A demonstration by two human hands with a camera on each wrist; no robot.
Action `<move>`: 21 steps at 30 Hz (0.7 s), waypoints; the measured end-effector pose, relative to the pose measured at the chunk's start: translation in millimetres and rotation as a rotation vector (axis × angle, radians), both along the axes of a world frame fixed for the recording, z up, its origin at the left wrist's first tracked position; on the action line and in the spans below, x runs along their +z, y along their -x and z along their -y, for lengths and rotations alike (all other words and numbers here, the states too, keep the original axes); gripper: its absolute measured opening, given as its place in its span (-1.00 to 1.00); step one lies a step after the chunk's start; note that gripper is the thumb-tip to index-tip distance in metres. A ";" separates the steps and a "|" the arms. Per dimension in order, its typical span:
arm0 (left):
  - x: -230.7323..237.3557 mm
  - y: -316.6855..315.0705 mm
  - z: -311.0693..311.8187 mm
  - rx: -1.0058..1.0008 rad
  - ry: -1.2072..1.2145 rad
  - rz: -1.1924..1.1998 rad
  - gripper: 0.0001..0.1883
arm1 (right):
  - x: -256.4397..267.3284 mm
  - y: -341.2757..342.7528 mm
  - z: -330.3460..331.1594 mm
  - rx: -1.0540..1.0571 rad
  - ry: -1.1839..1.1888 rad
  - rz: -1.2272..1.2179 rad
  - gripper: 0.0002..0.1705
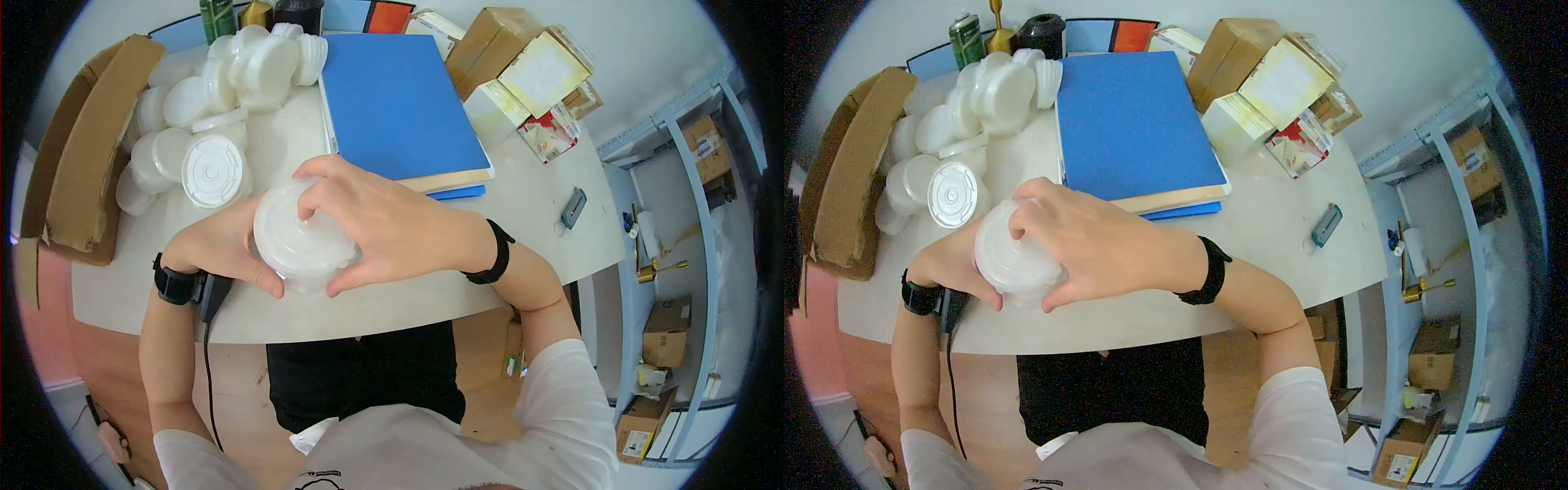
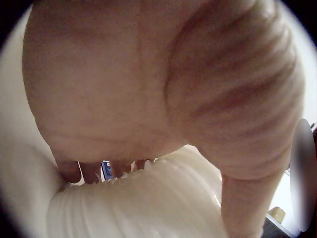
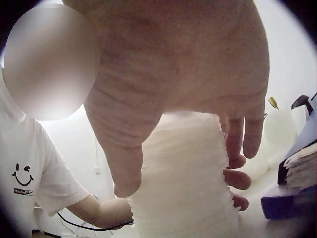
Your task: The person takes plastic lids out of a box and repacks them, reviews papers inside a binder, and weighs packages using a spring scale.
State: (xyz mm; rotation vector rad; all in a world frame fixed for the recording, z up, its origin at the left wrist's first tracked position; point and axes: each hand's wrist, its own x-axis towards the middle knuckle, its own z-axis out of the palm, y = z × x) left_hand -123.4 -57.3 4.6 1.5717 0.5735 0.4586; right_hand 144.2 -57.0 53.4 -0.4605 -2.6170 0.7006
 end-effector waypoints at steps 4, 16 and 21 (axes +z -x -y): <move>0.3 2.7 0.6 -0.030 0.051 -0.057 0.07 | -3.1 1.7 -1.4 0.015 -0.021 -0.011 -0.08; 5.5 1.2 -1.6 -0.112 -0.012 -0.083 0.06 | -1.7 3.8 -3.2 0.027 -0.043 0.002 -0.08; -1.6 0.4 -2.6 -0.096 -0.086 -0.024 0.03 | -1.7 4.4 -3.0 0.024 -0.038 -0.010 -0.08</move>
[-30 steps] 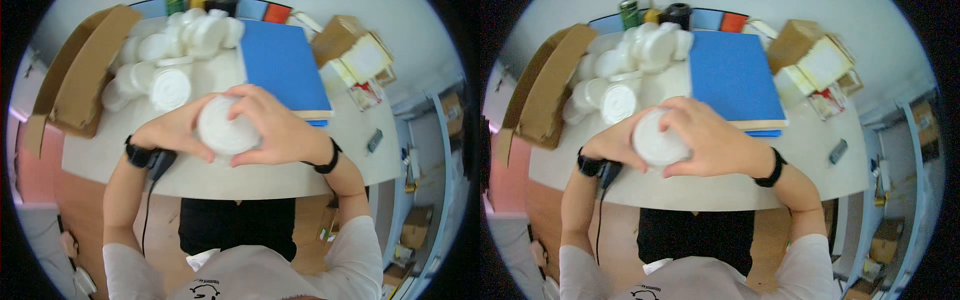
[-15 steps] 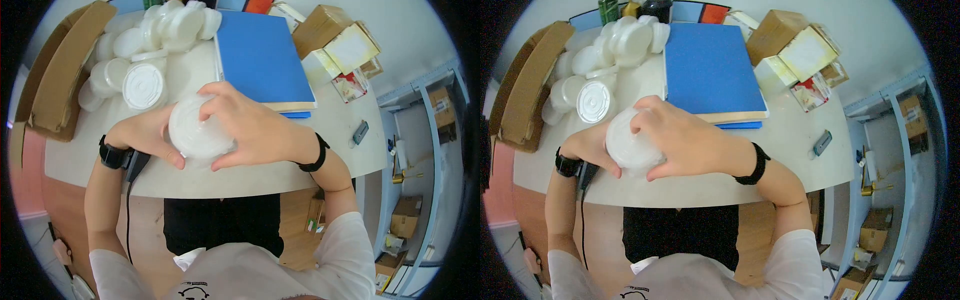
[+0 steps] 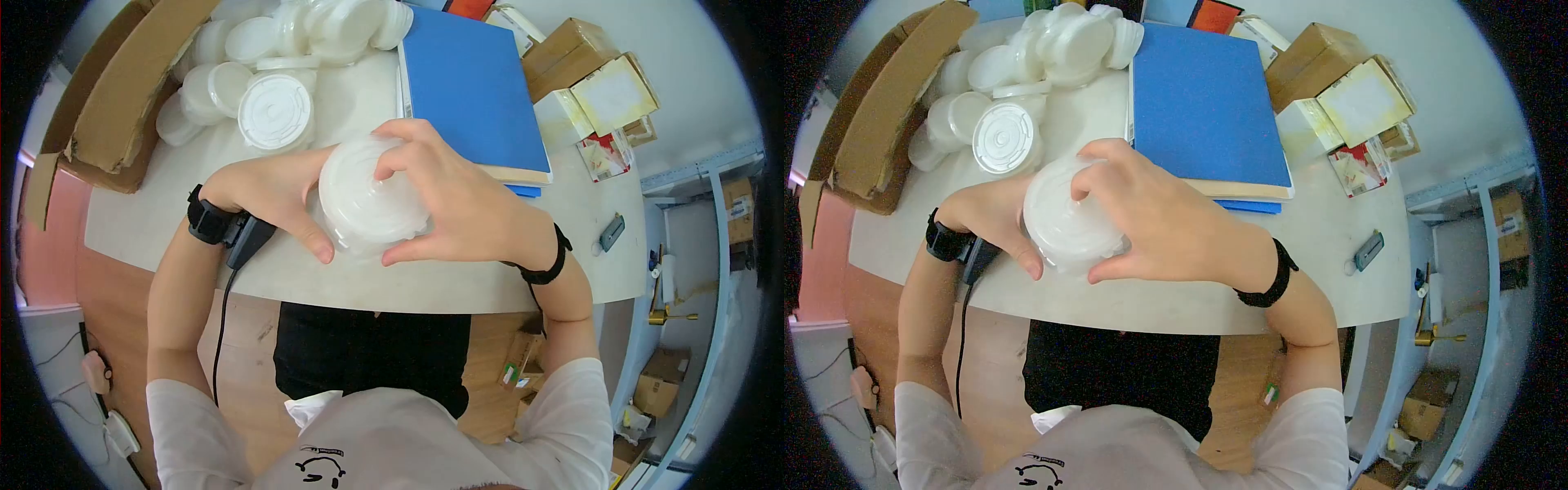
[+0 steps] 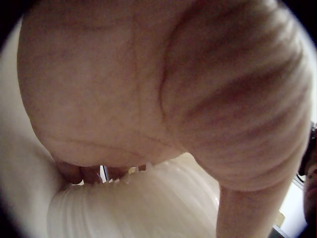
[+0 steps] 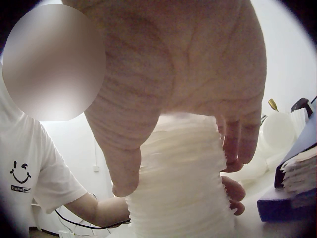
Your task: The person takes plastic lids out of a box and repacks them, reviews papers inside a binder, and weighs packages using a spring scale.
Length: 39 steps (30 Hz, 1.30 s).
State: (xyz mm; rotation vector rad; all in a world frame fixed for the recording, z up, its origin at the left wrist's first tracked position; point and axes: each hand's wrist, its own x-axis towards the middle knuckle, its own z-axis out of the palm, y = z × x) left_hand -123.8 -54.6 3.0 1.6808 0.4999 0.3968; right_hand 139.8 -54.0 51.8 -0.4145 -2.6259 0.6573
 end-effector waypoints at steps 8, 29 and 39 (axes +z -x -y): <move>-1.1 -0.8 -0.7 0.000 0.001 -0.012 0.04 | 1.0 -1.6 1.5 -0.035 0.011 0.066 -0.04; 5.4 -2.0 1.1 0.163 -0.083 -0.031 0.13 | 8.0 0.5 1.7 -0.025 -0.002 0.010 -0.15; 1.6 0.3 -2.7 0.095 -0.092 0.089 0.32 | 6.4 6.4 6.3 -0.056 0.022 0.062 -0.15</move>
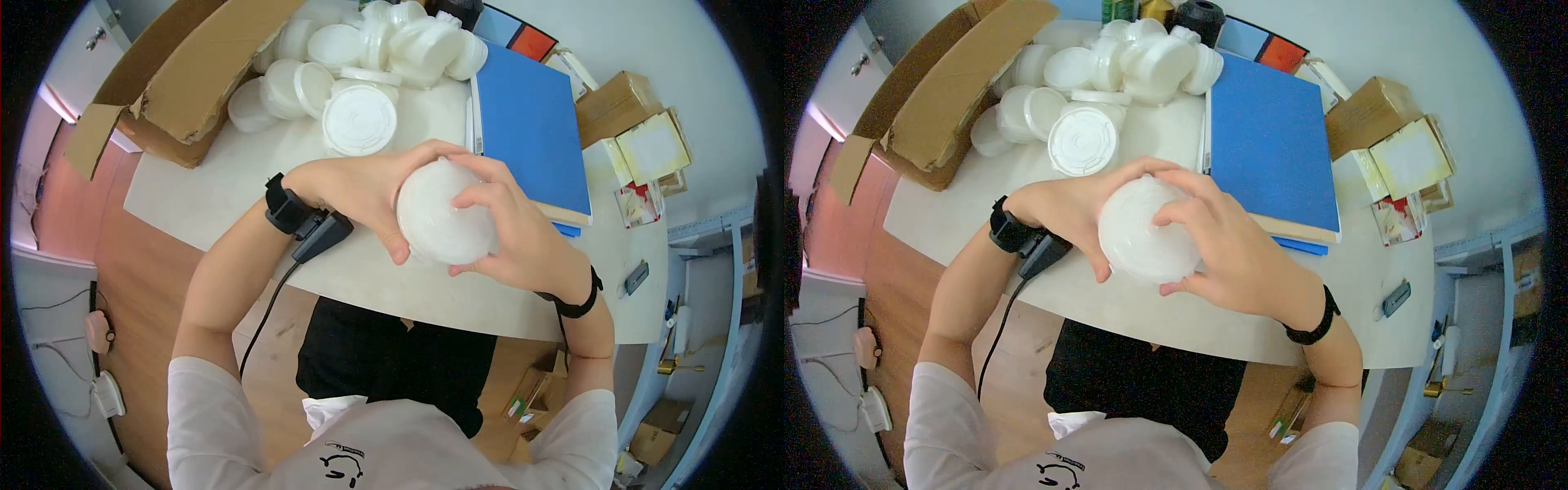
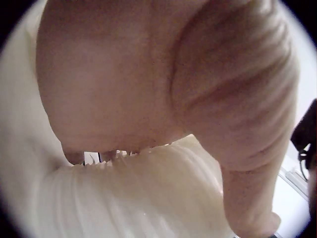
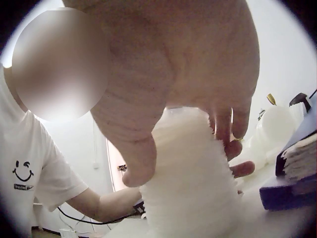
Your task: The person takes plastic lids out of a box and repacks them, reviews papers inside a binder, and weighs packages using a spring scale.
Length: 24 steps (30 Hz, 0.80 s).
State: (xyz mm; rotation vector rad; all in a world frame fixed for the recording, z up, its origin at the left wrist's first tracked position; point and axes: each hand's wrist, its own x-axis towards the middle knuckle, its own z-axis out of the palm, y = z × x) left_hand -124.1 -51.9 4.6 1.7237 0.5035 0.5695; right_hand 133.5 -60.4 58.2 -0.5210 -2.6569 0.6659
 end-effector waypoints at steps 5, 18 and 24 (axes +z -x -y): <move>-5.6 -2.6 -1.4 -0.072 0.058 0.074 0.32 | 38.8 -4.9 -24.8 0.139 0.234 0.014 -0.27; 1.0 -4.1 4.4 -0.069 -0.051 0.040 0.23 | 15.2 126.6 -96.6 0.283 -0.379 0.165 -0.17; -5.9 -5.9 1.3 -0.083 -0.055 0.075 0.25 | 10.3 138.3 -100.9 0.283 -0.380 0.311 0.00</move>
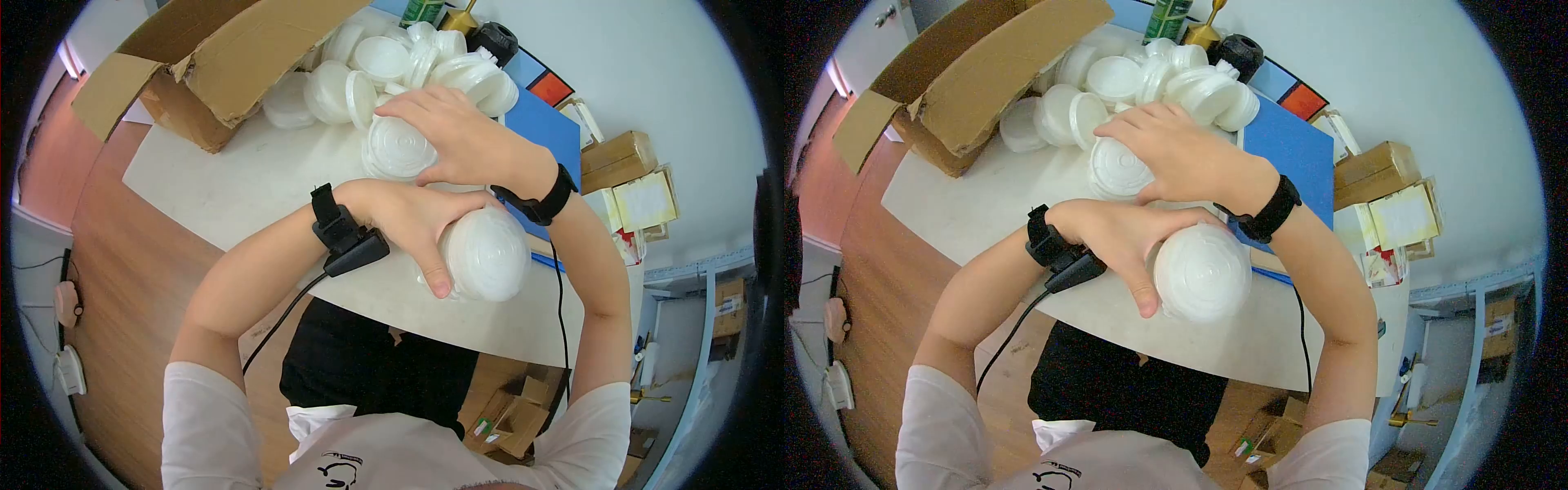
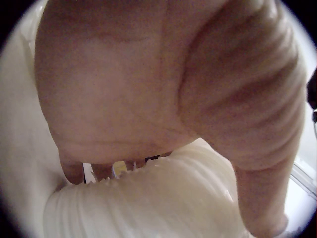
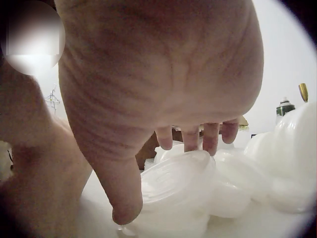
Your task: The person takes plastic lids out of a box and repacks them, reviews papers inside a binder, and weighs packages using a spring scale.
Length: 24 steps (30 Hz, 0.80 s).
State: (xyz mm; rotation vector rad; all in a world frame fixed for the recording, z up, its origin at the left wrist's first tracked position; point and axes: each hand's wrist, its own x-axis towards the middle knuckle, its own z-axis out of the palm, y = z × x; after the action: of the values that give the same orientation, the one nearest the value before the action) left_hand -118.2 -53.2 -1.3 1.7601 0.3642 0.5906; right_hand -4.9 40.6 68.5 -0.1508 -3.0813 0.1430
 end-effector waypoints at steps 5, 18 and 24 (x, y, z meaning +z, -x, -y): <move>1.5 -2.6 1.7 -0.046 0.105 0.037 0.27 | 7.7 -25.8 -3.5 -0.075 0.094 -0.137 0.01; 6.4 -1.3 5.9 -0.075 0.309 0.074 0.23 | 1.0 -143.2 93.8 -0.161 0.856 -0.540 -0.35; 8.3 -1.6 8.6 -0.037 0.310 0.039 0.19 | -0.2 -144.6 113.3 -0.244 0.467 -0.395 -0.43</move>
State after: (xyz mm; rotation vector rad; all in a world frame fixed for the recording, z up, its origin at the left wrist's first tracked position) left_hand -116.7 -61.9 6.9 1.4538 0.3736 0.5116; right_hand 139.8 -72.7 68.3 -0.4514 -2.5607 0.7735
